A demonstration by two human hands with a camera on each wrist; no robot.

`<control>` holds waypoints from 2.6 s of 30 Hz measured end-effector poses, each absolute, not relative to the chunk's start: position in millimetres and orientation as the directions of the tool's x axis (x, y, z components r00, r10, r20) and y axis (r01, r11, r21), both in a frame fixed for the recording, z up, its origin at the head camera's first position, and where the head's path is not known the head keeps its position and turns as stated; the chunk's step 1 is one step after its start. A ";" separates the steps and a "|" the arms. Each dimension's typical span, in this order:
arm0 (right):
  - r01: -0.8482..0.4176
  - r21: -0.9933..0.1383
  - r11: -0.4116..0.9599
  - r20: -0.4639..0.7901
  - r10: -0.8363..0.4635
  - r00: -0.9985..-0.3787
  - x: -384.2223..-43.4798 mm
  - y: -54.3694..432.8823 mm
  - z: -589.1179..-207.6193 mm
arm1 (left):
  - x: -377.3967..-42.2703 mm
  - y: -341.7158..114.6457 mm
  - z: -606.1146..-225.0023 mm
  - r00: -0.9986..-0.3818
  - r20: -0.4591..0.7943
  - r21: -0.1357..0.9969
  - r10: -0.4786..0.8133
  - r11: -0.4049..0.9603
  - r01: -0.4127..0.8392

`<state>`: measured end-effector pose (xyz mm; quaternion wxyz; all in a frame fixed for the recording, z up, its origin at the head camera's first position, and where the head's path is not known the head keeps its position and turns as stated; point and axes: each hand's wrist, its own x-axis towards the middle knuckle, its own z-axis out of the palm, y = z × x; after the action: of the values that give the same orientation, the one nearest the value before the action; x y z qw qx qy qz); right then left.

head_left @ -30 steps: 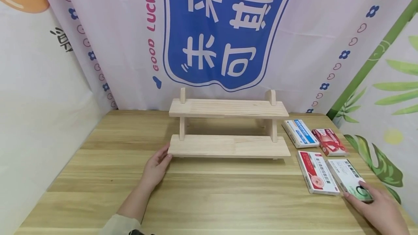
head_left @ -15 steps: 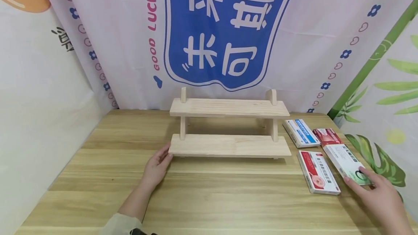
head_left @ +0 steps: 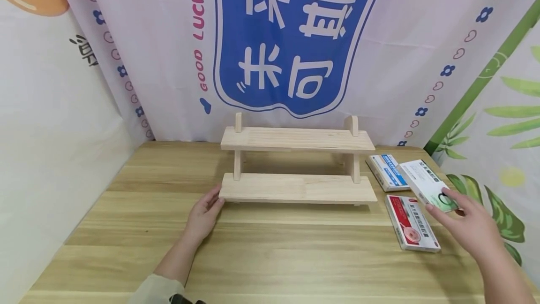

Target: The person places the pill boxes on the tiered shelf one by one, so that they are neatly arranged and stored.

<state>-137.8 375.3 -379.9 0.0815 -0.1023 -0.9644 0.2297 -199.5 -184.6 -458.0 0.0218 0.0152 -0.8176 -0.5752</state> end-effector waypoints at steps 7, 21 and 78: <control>0.028 -0.487 0.873 0.173 0.128 -0.977 -154.4 354.7 -361.7 | -199.6 -184.6 -459.9 -0.999 0.015 0.936 -0.050 0.351 -0.004; -0.066 -0.499 0.864 0.154 0.014 -0.988 -187.2 294.5 -335.5 | -199.5 -185.1 -461.7 -0.999 0.014 0.934 -0.047 0.356 -0.004; -0.289 -0.589 0.754 0.101 -0.286 -0.953 -276.0 102.9 -323.6 | -196.7 -183.5 -458.5 -0.997 0.066 0.941 -0.046 0.335 0.047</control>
<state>-276.0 102.9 -323.6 0.0022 0.1536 -0.9365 0.3151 -196.7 -183.5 -458.5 0.0403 -0.0001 -0.8159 -0.5767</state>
